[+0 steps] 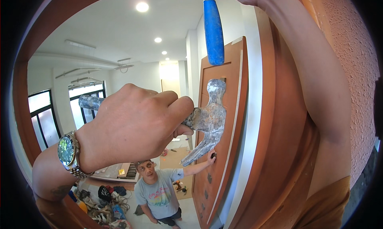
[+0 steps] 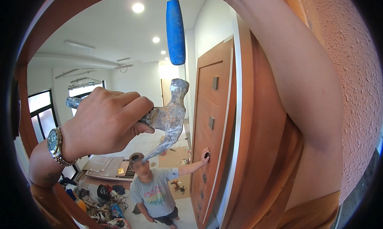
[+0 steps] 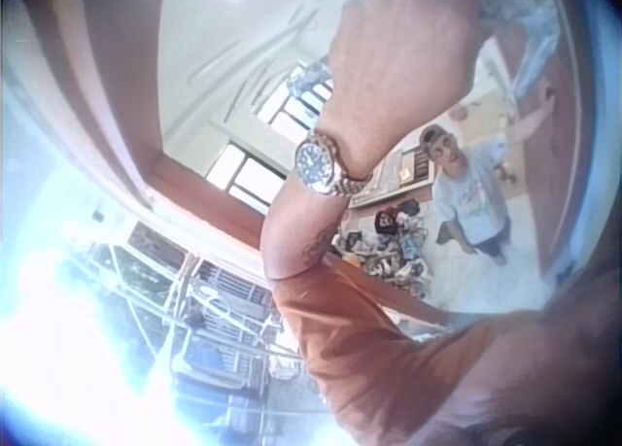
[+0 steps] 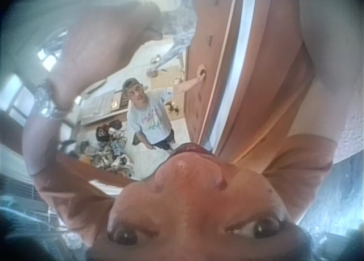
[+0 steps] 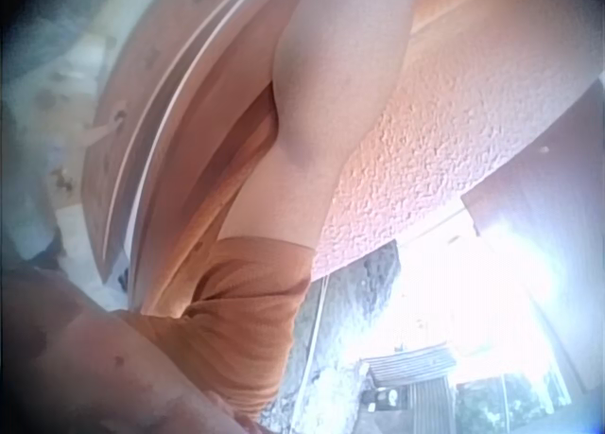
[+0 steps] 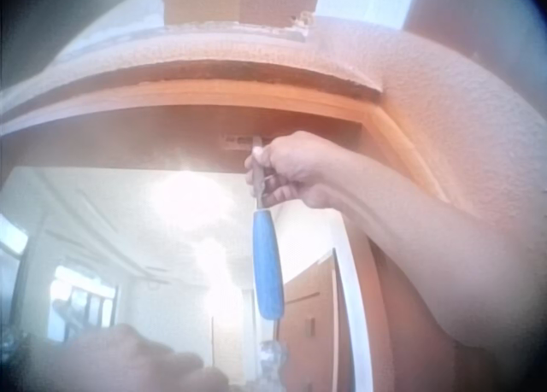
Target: The person uses a chisel and a hammer to create a recessed area in a door frame. The person holds the chisel against the wood and strikes the handle with the hammer to remove small pieces of material.
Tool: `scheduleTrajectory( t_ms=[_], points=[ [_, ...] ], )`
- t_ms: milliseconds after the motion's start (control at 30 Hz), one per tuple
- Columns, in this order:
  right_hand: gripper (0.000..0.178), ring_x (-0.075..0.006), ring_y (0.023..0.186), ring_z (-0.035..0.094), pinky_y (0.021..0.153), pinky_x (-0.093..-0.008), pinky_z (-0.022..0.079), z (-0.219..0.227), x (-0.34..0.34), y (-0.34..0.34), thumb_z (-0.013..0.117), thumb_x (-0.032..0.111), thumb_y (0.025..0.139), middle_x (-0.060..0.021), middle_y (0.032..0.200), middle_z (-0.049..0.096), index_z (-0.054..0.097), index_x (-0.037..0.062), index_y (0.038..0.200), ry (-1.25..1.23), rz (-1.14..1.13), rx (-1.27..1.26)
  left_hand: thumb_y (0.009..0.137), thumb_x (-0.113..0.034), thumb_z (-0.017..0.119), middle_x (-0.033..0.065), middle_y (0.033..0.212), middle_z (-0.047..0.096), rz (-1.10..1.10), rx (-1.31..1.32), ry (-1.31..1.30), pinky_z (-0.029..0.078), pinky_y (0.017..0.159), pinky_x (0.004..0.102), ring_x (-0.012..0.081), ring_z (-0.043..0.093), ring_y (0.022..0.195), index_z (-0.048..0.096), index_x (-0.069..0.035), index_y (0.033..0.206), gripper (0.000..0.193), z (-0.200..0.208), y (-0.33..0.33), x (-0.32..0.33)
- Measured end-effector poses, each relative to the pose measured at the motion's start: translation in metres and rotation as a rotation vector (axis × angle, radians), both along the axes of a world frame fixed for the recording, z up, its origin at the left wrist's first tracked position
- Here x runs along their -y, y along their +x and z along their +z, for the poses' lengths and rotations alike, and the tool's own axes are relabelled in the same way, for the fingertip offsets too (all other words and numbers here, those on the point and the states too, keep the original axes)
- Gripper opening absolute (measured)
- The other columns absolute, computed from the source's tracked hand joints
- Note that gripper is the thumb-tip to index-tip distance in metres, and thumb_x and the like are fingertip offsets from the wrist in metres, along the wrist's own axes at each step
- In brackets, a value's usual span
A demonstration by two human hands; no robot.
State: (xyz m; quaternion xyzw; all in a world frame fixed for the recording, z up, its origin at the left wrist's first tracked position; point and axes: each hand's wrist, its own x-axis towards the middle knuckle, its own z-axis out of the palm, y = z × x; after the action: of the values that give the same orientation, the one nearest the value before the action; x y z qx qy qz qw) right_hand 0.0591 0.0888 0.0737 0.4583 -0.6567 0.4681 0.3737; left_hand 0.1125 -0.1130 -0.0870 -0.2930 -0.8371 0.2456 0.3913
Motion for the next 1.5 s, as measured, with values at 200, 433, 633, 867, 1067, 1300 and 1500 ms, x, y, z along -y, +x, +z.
scheduleTrajectory(
  t_ms=[200,433,633,867,1067,1300,1500],
  points=[
    [0.026,-0.0232,0.089,0.06,0.087,-0.0386,0.055,0.0,0.002,0.0,0.045,0.019,0.11,-0.013,0.098,0.06,0.059,-0.0021,0.111,-0.002,0.011,0.013,0.085,-0.033,0.077,0.0065,0.072,0.061,0.026,0.012,0.0,0.045,0.052,0.0408,0.0294,0.064,0.061,0.061,-0.006,0.094,0.032,-0.001,0.001,0.002],
    [0.023,-0.0218,0.087,0.059,0.085,-0.0375,0.055,-0.002,-0.002,-0.001,0.047,0.018,0.109,-0.0116,0.095,0.06,0.061,-0.0011,0.109,-0.031,-0.009,0.005,0.086,-0.034,0.076,0.007,0.073,0.061,-0.035,-0.014,-0.028,0.045,0.053,0.0412,0.0301,0.064,0.062,0.06,-0.006,0.094,0.033,0.001,-0.007,0.001],
    [0.025,-0.021,0.085,0.059,0.085,-0.0373,0.055,-0.001,-0.001,-0.01,0.046,0.019,0.11,-0.0108,0.094,0.06,0.061,-0.0002,0.108,-0.024,-0.007,0.009,0.09,-0.033,0.072,0.0094,0.074,0.061,-0.09,-0.086,-0.011,0.047,0.054,0.0428,0.0333,0.065,0.065,0.058,-0.005,0.099,0.032,0.005,-0.026,-0.002],
    [0.032,-0.0214,0.084,0.059,0.083,-0.0383,0.055,0.012,0.005,-0.002,0.041,0.02,0.111,-0.0105,0.093,0.061,0.062,-0.0032,0.111,0.126,-0.285,-0.023,0.093,-0.035,0.07,0.0079,0.077,0.063,-0.218,0.01,0.123,0.049,0.054,0.0424,0.0325,0.065,0.064,0.058,-0.007,0.098,0.031,-0.025,-0.035,-0.004],
    [0.032,-0.0196,0.072,0.06,0.067,-0.0352,0.052,0.012,-0.01,-0.032,0.043,0.023,0.111,-0.0081,0.084,0.061,0.063,-0.0026,0.111,0.03,-0.242,-0.129,0.091,-0.027,0.072,0.0126,0.075,0.062,-0.667,0.18,0.569,0.048,0.054,0.0442,0.0367,0.064,0.065,0.061,-0.007,0.102,0.025,-0.081,-0.071,-0.015],
    [0.032,-0.0142,0.063,0.055,0.06,-0.0301,0.048,0.016,0.02,-0.055,0.044,0.024,0.111,-0.0036,0.075,0.058,0.064,0.0004,0.104,-0.031,-0.323,-0.237,0.088,-0.029,0.077,0.0155,0.073,0.058,-0.947,0.836,0.843,0.048,0.051,0.0406,0.0336,0.057,0.053,0.06,0.003,0.116,0.046,-0.27,-0.101,0.013],
    [0.024,-0.0104,0.062,0.052,0.057,-0.029,0.046,0.023,-0.015,-0.048,0.052,0.025,0.109,-0.0007,0.076,0.057,0.062,0.0035,0.113,-0.002,-0.328,-0.339,0.096,-0.014,0.062,0.0205,0.095,0.07,-0.834,1.361,0.92,0.051,0.074,0.0421,0.0319,0.067,0.084,0.064,-0.002,0.118,0.025,-0.437,-0.113,-0.005]
  ],
)
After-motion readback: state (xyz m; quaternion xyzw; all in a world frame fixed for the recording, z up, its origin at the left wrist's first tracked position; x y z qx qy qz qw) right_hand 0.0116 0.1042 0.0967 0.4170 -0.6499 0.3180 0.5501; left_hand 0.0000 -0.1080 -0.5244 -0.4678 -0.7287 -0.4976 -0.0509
